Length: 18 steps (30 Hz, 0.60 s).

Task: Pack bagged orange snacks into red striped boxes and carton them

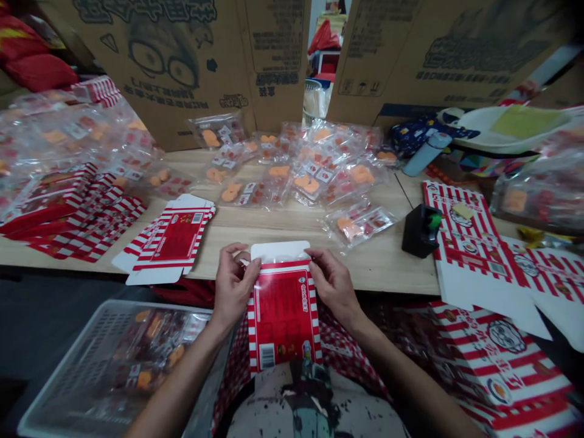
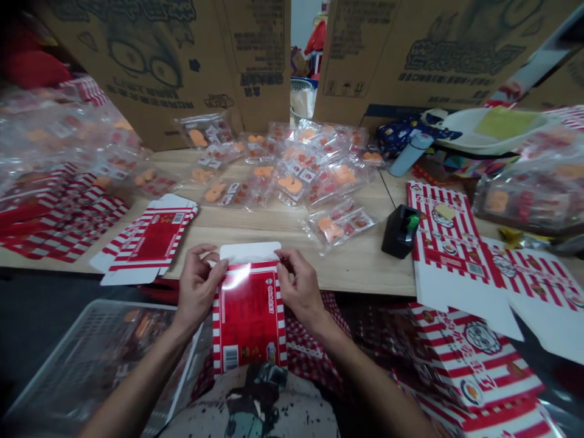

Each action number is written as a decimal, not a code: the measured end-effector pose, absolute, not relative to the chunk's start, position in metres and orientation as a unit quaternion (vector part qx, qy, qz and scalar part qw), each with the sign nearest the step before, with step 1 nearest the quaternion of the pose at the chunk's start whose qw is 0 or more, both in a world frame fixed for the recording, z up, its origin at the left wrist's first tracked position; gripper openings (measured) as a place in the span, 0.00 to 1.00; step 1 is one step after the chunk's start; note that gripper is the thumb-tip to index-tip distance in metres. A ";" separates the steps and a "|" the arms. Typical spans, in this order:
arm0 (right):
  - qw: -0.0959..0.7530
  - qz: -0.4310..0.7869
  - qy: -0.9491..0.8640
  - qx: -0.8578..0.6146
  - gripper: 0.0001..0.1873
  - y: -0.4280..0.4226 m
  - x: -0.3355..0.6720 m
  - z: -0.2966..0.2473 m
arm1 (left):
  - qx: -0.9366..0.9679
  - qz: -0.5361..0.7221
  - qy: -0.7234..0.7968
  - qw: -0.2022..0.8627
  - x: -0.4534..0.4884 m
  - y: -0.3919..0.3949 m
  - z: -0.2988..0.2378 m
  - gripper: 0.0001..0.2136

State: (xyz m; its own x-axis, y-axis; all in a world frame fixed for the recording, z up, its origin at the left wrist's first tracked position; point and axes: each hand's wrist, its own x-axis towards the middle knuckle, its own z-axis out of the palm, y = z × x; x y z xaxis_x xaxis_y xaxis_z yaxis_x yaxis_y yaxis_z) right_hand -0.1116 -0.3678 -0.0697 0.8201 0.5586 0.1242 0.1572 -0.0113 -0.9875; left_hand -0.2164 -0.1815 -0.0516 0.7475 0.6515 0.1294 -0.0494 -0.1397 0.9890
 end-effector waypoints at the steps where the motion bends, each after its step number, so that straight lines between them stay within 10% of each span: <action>1: 0.644 0.137 -0.272 -0.702 0.10 -0.369 -0.110 -0.067 | 0.666 0.313 0.240 0.633 -0.216 -0.189 -0.054 0.18; 12: 0.602 0.164 -0.354 -0.696 0.09 -0.380 -0.084 -0.048 | 0.752 0.286 0.239 0.544 -0.226 -0.199 -0.048 0.12; 18: 0.641 0.223 -0.312 -0.665 0.21 -0.374 -0.085 -0.048 | 0.670 0.196 0.198 0.688 -0.217 -0.180 -0.039 0.14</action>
State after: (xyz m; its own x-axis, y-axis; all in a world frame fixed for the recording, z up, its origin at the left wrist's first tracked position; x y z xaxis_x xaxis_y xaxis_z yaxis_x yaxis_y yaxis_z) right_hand -0.0850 -0.3739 -0.0476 0.7056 0.7010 0.1034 0.1290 0.0164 -0.9915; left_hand -0.2172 -0.1798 -0.0393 0.8443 0.5359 -0.0094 -0.0040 0.0240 0.9997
